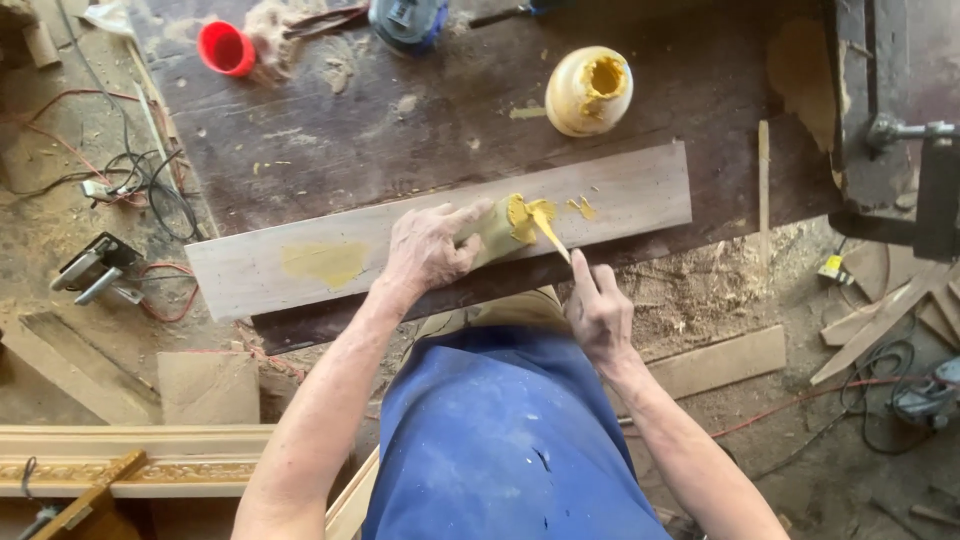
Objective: Applying and spreading wood filler onto a wooden plank using a small wooden block as an applicator.
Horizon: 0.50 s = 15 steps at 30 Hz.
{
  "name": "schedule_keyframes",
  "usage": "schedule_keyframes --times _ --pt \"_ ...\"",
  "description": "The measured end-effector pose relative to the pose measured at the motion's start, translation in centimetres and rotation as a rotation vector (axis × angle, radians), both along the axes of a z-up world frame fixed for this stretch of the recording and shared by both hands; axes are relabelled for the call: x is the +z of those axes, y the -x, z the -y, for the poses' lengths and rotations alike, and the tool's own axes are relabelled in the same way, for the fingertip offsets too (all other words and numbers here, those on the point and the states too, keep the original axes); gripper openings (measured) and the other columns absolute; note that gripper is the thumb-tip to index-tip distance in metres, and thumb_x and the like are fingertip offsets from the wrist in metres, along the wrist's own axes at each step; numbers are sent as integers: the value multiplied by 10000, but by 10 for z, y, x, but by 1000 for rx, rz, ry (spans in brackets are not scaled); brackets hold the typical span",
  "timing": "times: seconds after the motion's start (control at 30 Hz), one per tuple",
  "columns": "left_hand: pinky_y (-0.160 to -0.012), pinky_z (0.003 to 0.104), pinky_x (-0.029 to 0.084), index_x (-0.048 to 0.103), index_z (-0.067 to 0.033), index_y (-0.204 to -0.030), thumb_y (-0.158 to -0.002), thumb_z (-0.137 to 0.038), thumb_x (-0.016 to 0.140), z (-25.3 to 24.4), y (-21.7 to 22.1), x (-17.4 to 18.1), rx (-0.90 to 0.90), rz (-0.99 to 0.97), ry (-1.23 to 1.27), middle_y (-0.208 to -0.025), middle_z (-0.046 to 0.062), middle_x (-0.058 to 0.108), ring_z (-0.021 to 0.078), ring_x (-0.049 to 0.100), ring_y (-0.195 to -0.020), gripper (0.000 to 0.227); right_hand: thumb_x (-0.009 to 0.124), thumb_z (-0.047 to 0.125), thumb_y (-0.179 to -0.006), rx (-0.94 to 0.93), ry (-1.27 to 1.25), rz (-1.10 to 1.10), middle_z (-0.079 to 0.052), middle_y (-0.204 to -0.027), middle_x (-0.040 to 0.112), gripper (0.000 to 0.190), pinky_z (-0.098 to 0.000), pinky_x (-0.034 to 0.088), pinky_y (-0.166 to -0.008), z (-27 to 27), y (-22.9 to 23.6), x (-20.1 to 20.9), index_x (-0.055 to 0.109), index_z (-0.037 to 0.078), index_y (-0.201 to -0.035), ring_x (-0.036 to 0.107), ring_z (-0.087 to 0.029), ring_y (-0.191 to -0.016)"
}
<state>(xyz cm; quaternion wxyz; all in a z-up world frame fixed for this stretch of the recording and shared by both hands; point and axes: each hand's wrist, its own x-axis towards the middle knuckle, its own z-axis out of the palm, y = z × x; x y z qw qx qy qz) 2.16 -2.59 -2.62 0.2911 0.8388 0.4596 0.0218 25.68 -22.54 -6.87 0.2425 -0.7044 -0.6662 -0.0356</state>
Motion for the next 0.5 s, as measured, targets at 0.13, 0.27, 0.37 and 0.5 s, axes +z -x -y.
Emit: schedule_keyframes --times 0.13,0.27,0.37,0.5 --pt "-907 439 567 593 -522 -1345 -836 -462 613 1 1 2 10 -6 23 -1034 93 752 319 731 -1051 513 556 43 -923 53 23 -30 -60 -865 587 419 -346 562 -532 -3 22 1 722 73 -1307 651 -246 -619" --pt "-921 428 551 592 -509 -1348 -847 -464 615 1 -1 1 10 -7 37 -1054 110 754 309 724 -1084 504 557 38 -914 13 35 14 -56 -866 537 439 -395 571 -523 -15 17 2 702 79 -1327 656 -262 -621" --pt "-910 437 554 600 -489 -1340 -848 -457 608 0 0 8 -1 -5 46 -1019 105 752 313 728 -1056 493 535 37 -936 -12 65 -15 -50 -867 522 448 -366 584 -517 -15 17 7 692 71 -1354 644 -237 -606" --pt "-874 461 557 633 -423 -1316 -842 -437 620 -4 -1 14 -24 22 42 -977 107 740 333 731 -1013 474 542 32 -906 29 129 -34 -50 -919 520 467 -389 603 -495 -33 43 34 673 76 -1352 669 -244 -601"
